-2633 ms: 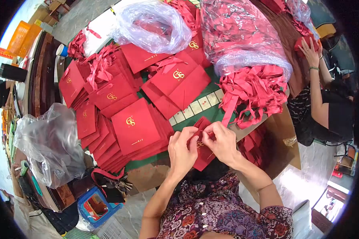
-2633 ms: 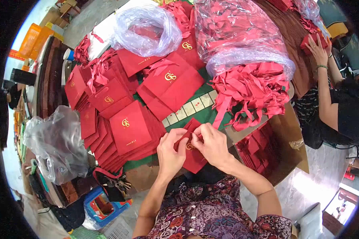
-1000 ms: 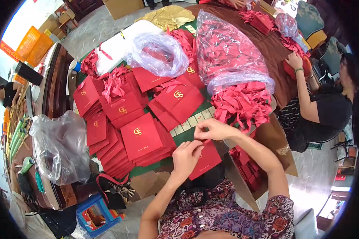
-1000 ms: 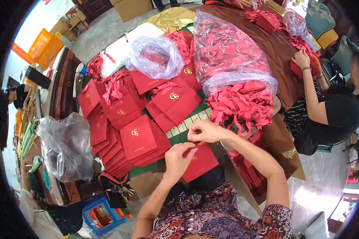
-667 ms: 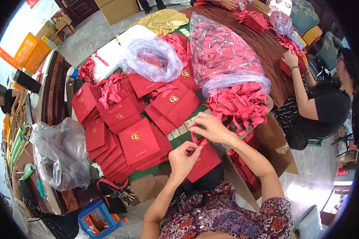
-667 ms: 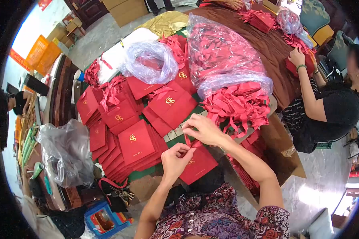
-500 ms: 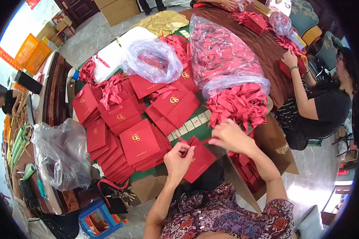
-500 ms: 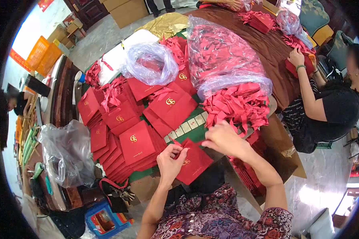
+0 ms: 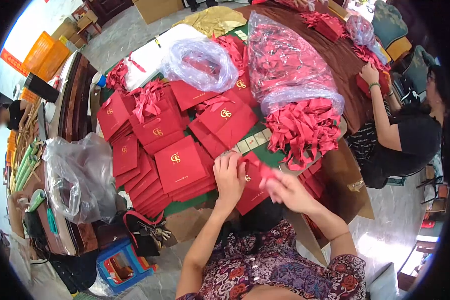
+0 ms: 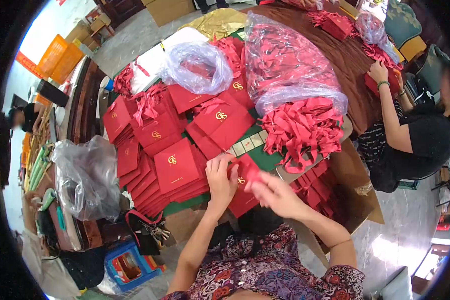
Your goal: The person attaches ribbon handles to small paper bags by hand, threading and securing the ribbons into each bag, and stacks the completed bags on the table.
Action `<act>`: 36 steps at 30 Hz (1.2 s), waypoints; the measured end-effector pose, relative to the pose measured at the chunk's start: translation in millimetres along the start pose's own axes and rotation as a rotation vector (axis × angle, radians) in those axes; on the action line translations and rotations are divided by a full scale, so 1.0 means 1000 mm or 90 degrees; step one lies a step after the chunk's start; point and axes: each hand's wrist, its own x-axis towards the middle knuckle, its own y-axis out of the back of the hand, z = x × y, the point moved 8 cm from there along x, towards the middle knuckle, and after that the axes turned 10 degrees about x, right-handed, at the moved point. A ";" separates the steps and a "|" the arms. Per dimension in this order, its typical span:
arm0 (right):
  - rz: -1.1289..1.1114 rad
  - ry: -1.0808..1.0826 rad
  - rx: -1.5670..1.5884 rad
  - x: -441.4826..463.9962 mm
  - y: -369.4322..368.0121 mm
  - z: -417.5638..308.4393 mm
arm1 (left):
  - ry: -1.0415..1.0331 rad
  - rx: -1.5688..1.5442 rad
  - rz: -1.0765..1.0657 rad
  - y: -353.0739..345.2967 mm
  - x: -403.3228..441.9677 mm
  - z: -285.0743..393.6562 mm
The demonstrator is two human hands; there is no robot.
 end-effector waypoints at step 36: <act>0.053 0.344 -0.445 0.045 -0.042 0.035 | 0.386 -0.247 -0.206 0.039 -0.064 -0.042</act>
